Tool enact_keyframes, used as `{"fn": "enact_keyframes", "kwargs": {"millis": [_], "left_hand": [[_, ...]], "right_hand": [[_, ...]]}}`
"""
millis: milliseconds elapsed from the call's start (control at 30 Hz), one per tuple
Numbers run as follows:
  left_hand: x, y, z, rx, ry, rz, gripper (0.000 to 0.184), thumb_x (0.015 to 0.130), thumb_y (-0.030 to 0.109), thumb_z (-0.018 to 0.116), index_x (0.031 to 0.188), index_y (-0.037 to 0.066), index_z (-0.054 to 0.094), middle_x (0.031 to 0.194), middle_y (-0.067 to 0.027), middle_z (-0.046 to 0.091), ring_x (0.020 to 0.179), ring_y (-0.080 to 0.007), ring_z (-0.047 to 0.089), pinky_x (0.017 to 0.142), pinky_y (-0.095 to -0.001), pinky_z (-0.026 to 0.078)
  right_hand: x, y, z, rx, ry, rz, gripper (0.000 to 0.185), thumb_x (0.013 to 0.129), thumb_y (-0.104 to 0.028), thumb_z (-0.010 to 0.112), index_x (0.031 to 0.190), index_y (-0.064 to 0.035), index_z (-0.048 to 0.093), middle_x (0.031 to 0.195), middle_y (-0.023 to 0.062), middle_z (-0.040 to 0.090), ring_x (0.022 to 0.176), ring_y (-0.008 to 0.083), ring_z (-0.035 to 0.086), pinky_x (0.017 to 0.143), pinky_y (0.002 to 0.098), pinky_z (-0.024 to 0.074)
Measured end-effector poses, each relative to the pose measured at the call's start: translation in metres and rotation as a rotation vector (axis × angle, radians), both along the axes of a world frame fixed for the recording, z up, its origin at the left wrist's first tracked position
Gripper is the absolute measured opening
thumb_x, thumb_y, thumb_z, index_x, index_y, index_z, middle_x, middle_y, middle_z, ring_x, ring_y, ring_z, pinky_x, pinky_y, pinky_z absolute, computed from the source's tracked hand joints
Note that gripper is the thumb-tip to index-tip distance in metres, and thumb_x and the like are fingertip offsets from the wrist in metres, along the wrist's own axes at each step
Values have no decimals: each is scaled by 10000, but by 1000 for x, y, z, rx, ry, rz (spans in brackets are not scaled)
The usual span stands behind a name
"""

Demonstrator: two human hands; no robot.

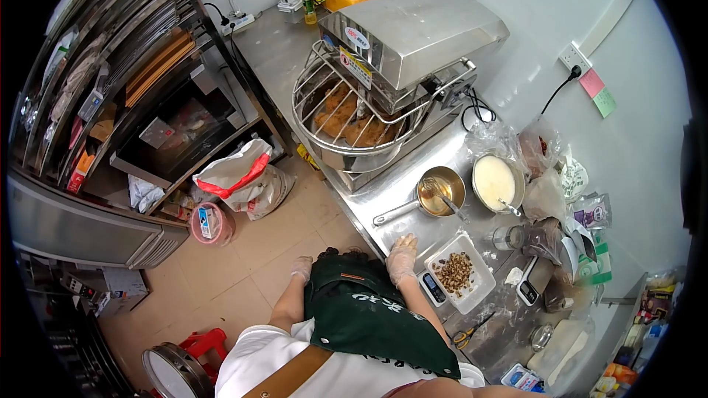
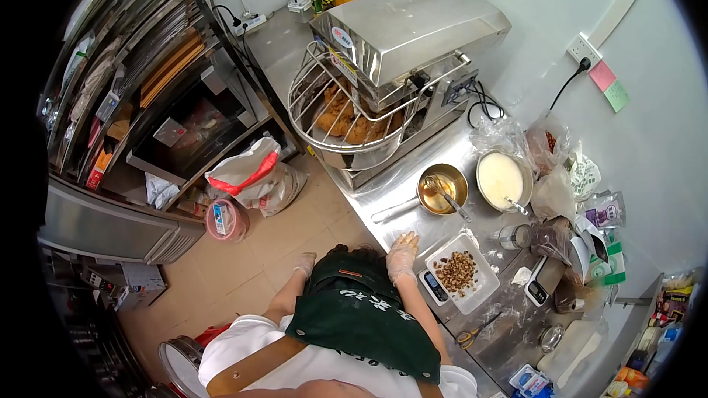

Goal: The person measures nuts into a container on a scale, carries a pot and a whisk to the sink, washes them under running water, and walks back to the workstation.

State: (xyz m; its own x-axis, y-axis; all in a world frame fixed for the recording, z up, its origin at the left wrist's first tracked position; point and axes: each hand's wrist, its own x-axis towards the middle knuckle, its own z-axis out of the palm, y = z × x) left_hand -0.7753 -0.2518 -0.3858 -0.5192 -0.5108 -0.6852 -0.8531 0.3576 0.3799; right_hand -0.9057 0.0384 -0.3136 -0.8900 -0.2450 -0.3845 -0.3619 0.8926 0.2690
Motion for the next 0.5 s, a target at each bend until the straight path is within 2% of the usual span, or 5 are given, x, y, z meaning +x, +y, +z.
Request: {"fn": "enact_keyframes", "kwargs": {"millis": [500], "left_hand": [[1, -1, -4, -13, 22, -62, 413, 902, 365, 448, 1032, 50, 681, 1221, -219, 586, 1149, -360, 556, 972, -412, 442]], "right_hand": [[0, 1, -8, -27, 19, -25, 748, 879, -407, 557, 1426, 59, 350, 1482, 318, 289, 1359, 484, 302, 1072, 473, 330]]}}
